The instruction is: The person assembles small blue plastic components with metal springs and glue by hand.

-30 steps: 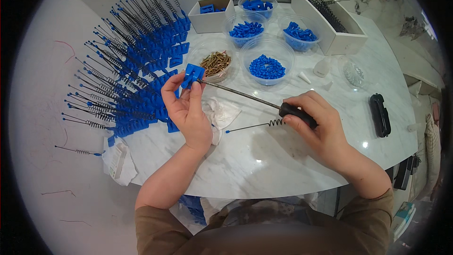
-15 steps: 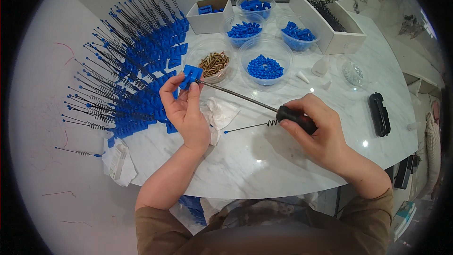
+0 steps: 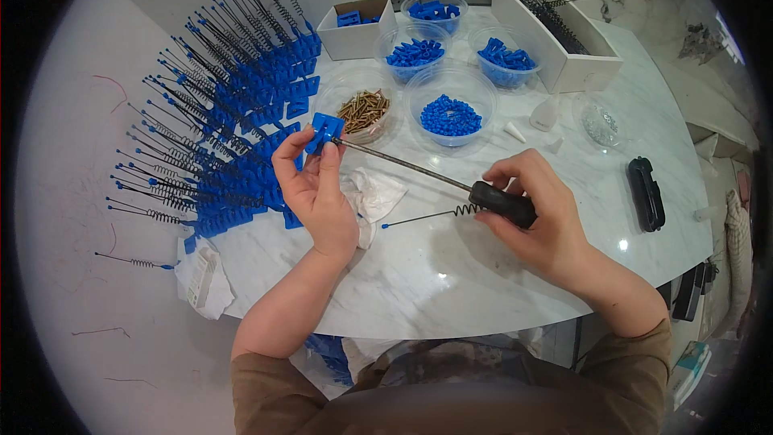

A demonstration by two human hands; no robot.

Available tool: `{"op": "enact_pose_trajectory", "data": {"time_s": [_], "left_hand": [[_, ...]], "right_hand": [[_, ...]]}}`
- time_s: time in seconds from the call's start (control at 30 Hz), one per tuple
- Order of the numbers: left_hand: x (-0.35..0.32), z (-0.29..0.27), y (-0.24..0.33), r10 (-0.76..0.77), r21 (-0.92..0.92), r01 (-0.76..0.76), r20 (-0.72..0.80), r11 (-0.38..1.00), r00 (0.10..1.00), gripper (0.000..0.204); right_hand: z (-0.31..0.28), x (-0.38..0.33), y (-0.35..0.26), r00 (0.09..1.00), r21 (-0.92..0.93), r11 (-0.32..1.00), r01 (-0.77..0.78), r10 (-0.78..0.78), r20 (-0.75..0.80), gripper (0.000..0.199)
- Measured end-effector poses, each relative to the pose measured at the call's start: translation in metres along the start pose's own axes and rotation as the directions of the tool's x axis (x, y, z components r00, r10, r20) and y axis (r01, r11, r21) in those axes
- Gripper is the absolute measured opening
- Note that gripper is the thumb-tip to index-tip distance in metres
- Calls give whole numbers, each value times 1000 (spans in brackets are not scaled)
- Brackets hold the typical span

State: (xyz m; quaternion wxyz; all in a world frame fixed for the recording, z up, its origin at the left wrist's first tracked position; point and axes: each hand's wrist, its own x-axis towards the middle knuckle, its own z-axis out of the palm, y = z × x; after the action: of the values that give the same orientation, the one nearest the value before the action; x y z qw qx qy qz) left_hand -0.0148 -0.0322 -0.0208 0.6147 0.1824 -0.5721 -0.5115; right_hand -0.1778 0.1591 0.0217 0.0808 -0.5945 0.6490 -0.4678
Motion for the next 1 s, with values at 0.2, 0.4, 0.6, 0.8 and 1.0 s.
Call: {"op": "enact_pose_trajectory", "data": {"time_s": [0.2, 0.4, 0.6, 0.8, 1.0], "left_hand": [[1, -2, -2, 3, -15, -3, 9, 1000, 1000, 25], [0, -1, -1, -9, -19, 9, 13, 1000, 1000, 26], [-2, 0, 0, 1, -11, -1, 10, 1000, 1000, 26], [-1, 0, -1, -12, -2, 12, -4, 1000, 1000, 25], [0, -3, -3, -24, -19, 25, 19, 1000, 1000, 23]], "right_hand": [[2, -1, 4, 999, 25, 999, -36, 36, 3, 27], [3, 0, 9, 998, -103, 994, 29, -34, -47, 16], [1, -2, 12, 999, -37, 999, -25, 26, 30, 16], [2, 2, 4, 1000, 10, 1000, -1, 1, -21, 32], [-1, 0, 4, 1000, -11, 1000, -14, 14, 23, 28]]}}
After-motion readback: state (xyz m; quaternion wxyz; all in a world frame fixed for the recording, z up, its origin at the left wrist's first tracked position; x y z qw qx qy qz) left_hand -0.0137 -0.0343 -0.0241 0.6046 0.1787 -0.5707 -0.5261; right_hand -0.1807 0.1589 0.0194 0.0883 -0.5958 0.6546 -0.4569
